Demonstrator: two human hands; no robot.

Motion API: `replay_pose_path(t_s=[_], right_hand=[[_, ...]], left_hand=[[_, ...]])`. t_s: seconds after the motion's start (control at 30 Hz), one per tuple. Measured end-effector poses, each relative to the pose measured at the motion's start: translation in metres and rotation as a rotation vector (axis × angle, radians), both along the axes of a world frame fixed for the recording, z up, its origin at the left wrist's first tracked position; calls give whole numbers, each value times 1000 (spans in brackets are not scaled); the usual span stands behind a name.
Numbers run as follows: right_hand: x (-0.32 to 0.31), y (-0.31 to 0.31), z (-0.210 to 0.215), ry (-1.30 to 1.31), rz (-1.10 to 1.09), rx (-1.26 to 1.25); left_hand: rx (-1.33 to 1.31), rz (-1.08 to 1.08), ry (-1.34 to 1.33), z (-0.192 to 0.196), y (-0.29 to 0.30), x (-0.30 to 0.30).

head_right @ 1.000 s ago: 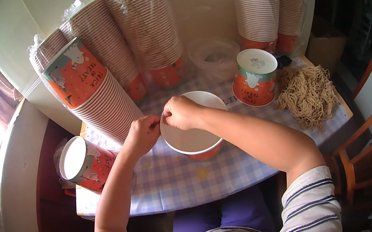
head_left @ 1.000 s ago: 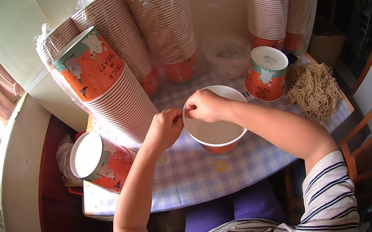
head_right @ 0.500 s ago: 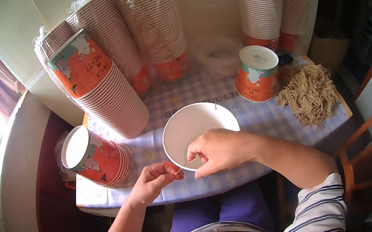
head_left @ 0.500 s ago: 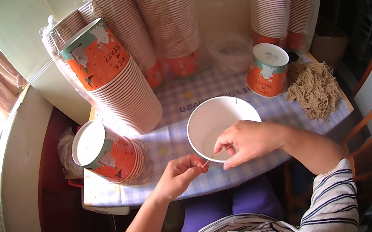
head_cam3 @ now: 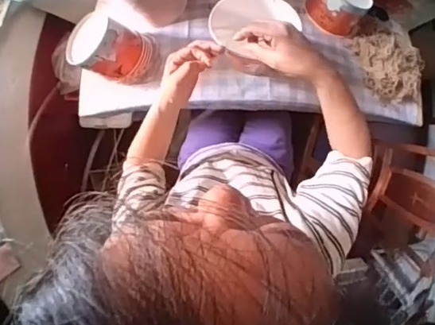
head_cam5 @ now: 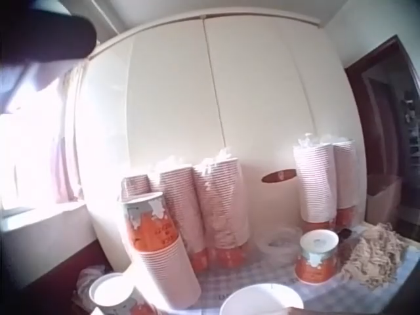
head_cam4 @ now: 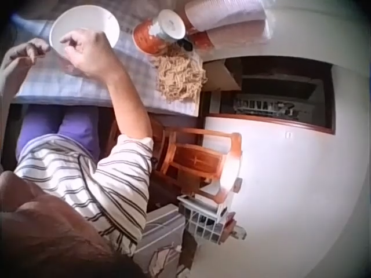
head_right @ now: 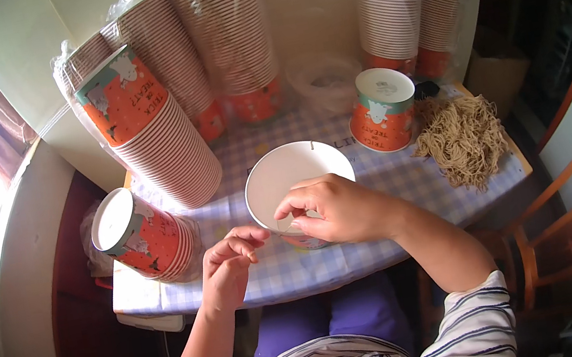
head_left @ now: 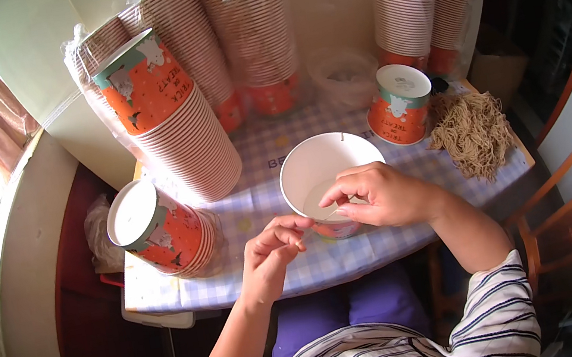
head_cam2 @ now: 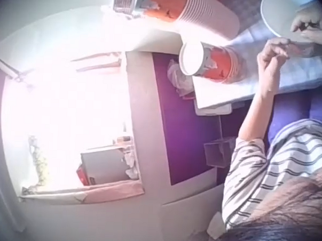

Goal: Threading and securing handles onto paper buckets.

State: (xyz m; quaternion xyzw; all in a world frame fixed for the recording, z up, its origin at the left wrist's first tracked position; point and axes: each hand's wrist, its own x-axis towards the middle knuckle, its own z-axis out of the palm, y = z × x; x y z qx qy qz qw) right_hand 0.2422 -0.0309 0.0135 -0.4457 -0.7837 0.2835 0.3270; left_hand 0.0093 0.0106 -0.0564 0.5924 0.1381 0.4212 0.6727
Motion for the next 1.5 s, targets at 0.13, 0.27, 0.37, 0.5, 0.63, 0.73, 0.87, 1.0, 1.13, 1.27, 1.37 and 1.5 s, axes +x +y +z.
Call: replay_pose_path(t_s=[0.13, 0.27, 0.37, 0.5, 0.63, 0.73, 0.87, 1.0, 1.13, 1.27, 1.37, 1.5], right_hand=[[-7, 1, 9, 14, 14, 72], [-9, 2, 12, 94, 95, 100], [-11, 8, 17, 75, 142, 69], [-16, 20, 21, 71, 197, 61], [-21, 28, 9, 86, 46, 157], [-21, 19, -5, -41, -258, 592], [-16, -4, -19, -63, -310, 678], [-20, -21, -32, -99, -188, 503], [-31, -9, -35, -168, -183, 513], [-28, 5, -38, -216, -96, 497], [-27, 7, -38, -241, -87, 479], [-29, -1, -35, -253, -137, 522]], left_hand=[[-170, -10, -152, -1, 5, 9], [-315, -39, -89, -1, 9, 10], [-248, 12, 4, 9, 1, 18], [74, 143, 229, 8, -1, 21], [32, 109, 147, 6, -6, 20], [-50, 114, 119, -2, -6, 12], [-114, 117, 67, -11, -3, 7], [-120, 66, 34, -14, 0, 7], [-78, 60, 25, -14, 0, 6], [-4, 76, 23, -14, 1, 7], [25, 76, 63, -15, 1, 6], [57, 133, 99, -16, -2, 5]])
